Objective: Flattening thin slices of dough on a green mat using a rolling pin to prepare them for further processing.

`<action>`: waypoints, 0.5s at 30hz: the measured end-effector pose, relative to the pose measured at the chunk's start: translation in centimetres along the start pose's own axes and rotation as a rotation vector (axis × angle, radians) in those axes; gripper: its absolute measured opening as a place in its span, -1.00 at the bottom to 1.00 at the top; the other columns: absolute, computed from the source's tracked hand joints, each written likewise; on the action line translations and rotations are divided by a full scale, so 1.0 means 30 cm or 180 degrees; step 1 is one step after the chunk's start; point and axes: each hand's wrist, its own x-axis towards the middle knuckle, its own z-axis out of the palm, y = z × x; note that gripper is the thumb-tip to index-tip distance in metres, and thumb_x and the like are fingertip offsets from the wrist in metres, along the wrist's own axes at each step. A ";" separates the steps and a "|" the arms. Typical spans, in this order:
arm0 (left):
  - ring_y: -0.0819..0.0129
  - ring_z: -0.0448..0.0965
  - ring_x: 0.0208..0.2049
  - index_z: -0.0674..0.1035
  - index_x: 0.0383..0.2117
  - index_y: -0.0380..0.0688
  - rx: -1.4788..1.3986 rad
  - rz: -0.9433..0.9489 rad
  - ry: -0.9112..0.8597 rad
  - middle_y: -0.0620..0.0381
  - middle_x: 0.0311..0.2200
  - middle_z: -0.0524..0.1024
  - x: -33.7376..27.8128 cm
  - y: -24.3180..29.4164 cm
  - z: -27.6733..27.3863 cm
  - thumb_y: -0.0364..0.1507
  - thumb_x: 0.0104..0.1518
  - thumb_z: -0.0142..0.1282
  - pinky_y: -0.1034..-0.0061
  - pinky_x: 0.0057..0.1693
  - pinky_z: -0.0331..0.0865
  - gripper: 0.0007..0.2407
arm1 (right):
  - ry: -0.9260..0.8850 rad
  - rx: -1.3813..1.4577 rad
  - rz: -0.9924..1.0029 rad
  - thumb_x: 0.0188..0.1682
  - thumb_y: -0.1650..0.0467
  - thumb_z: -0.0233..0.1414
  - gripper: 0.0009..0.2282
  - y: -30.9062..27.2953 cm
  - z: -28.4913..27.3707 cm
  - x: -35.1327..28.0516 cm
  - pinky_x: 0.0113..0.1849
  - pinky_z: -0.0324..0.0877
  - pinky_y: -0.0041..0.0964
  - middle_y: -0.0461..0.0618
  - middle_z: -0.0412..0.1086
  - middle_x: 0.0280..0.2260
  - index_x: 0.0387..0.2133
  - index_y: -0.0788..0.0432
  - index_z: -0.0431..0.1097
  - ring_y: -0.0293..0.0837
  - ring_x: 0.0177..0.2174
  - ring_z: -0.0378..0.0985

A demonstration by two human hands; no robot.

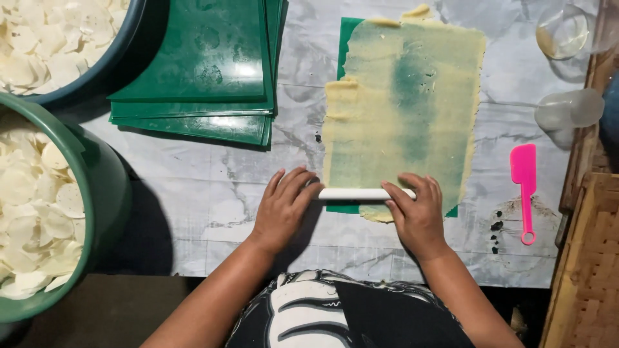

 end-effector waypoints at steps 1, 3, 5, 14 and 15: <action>0.17 0.40 0.27 0.55 0.09 0.16 -0.0005 0.0009 -0.0004 0.17 0.14 0.48 0.027 -0.006 -0.013 -0.29 0.25 0.04 0.12 0.39 0.13 -0.71 | 0.0003 -0.0004 0.0010 -0.02 0.23 0.15 -0.64 -0.011 -0.004 0.026 0.21 0.16 0.13 -0.08 0.25 0.08 0.09 -0.21 0.48 0.01 0.05 0.36; 0.22 0.57 0.10 0.62 -0.05 0.17 0.0456 -0.0015 0.0371 0.20 -0.05 0.58 0.103 -0.028 -0.035 -0.35 0.25 0.14 0.17 0.29 0.31 -0.82 | 0.0186 -0.0173 -0.0093 -0.06 0.32 0.22 -0.67 -0.021 -0.012 0.101 0.05 0.27 0.07 -0.14 0.31 -0.18 0.01 -0.13 0.53 -0.04 -0.16 0.42; 0.22 0.57 0.10 0.62 -0.03 0.17 0.0584 0.0000 0.0518 0.20 -0.01 0.58 0.201 -0.078 -0.051 -0.34 0.27 0.13 0.20 0.29 0.32 -0.82 | 0.0347 -0.0265 -0.0118 -0.04 0.36 0.22 -0.67 -0.012 0.020 0.186 0.05 0.28 0.10 -0.11 0.32 -0.17 0.04 -0.12 0.52 -0.01 -0.16 0.43; 0.00 -0.10 0.48 0.25 0.37 -0.24 0.0747 -0.0778 -0.0231 -0.12 0.46 0.03 0.489 -0.166 0.014 -0.19 0.40 -0.27 0.10 0.50 -0.26 -0.50 | -0.0087 -0.0862 0.0552 0.28 0.12 -0.30 -0.43 -0.049 0.090 0.478 0.14 -0.50 0.67 0.26 0.01 0.42 0.38 0.32 0.10 0.16 0.40 -0.11; -0.04 -0.13 0.49 0.24 0.38 -0.25 0.0706 -0.0919 -0.0347 -0.12 0.47 -0.03 0.542 -0.181 0.011 -0.21 0.40 -0.29 0.07 0.50 -0.26 -0.50 | -0.0059 -0.0910 0.0651 0.30 0.10 -0.34 -0.42 -0.033 0.097 0.526 0.13 -0.53 0.70 0.28 0.05 0.41 0.35 0.34 0.17 0.16 0.40 -0.07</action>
